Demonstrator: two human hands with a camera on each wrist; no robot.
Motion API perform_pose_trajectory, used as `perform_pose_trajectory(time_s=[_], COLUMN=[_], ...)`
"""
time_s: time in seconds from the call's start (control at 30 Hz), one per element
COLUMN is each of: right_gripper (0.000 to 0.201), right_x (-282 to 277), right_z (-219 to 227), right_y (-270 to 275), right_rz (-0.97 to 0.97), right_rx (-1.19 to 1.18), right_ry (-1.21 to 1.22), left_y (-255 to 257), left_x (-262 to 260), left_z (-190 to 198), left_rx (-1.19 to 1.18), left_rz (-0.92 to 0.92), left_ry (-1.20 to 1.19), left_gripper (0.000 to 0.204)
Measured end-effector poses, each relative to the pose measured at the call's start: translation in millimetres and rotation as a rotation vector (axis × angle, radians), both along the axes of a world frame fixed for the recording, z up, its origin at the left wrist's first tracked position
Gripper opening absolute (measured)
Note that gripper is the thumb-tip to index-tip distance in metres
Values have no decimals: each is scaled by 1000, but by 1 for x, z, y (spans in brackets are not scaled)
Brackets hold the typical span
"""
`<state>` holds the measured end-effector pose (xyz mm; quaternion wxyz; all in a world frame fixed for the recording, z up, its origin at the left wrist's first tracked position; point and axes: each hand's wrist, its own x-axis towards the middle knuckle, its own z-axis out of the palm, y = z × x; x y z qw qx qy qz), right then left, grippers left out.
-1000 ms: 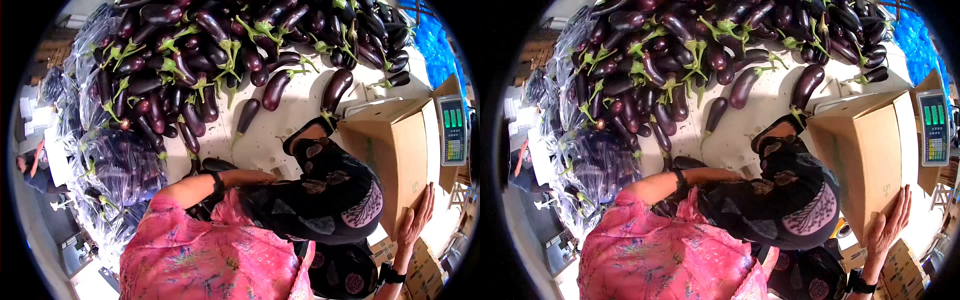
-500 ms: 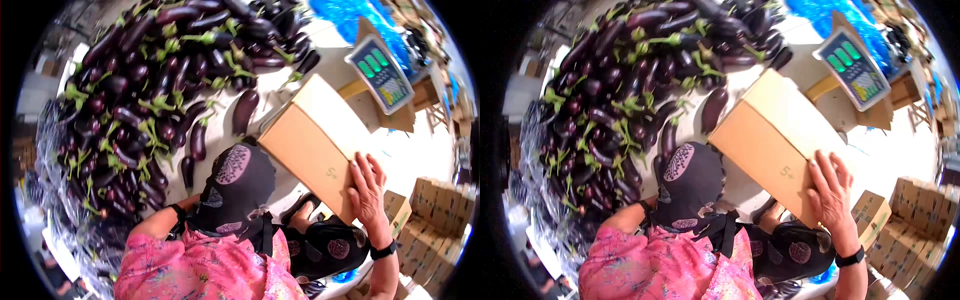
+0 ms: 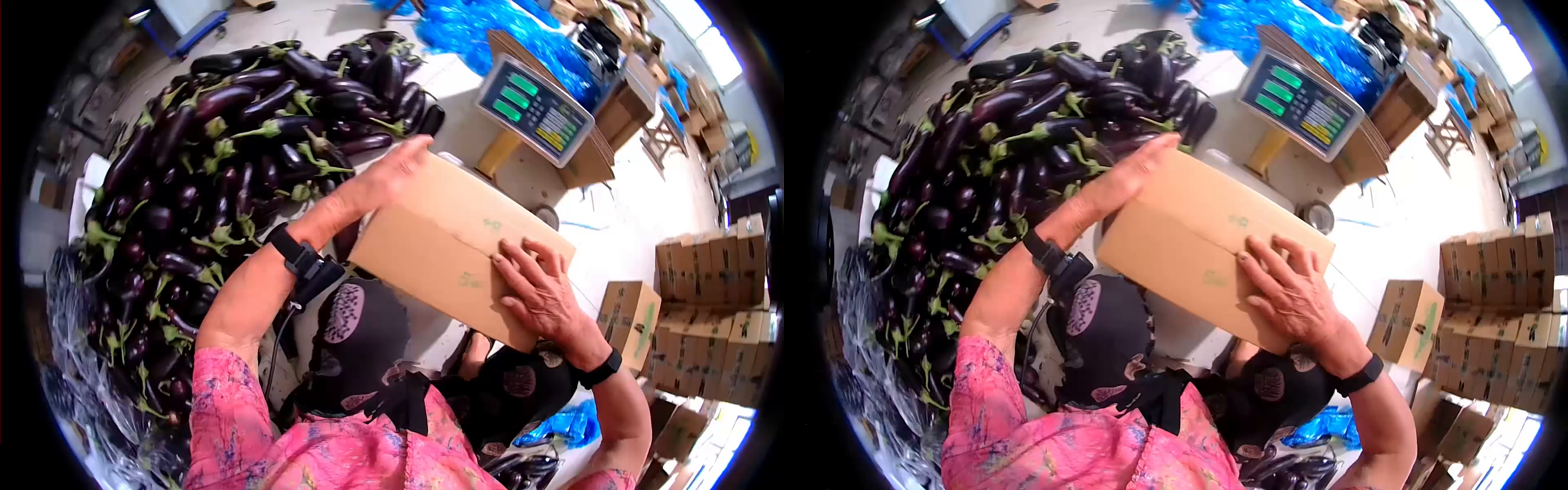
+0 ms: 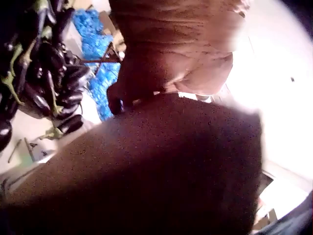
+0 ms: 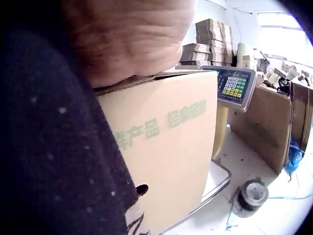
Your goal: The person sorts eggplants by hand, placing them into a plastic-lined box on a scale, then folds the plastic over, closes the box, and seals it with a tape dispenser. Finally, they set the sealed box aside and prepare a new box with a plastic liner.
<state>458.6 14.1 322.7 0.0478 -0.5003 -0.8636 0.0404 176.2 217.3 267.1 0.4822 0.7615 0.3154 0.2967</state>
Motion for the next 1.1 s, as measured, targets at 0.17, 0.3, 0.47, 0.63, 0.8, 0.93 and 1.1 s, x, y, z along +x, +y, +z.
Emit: perform_pose_trajectory(time_s=[0.17, 0.3, 0.47, 0.63, 0.8, 0.93, 1.1], right_gripper=[71, 62, 36, 44, 46, 37, 29], right_x=[9, 32, 172, 264, 221, 166, 147], right_z=[-11, -21, -73, -225, -284, -315, -324], right_y=[1, 6, -45, -200, -228, -237, -289], right_rz=[-79, -252, -1029, -1291, -1833, -2077, -2006], right_rx=[-98, 241, 209, -132, -259, -283, -282], right_ry=[197, 429, 636, 164, 426, 1403, 431], left_y=[1, 7, 1, -4, -4, -7, -6], left_x=[26, 27, 33, 43, 43, 49, 45], left_z=[0, 7, 17, 20, 18, 23, 19], left_rx=[322, 287, 105, 74, -10, 72, 39], left_rz=[77, 9, 25, 72, 120, 141, 173], left_ry=[158, 250, 287, 267, 292, 385, 391], left_gripper=[26, 27, 24, 25, 28, 36, 38])
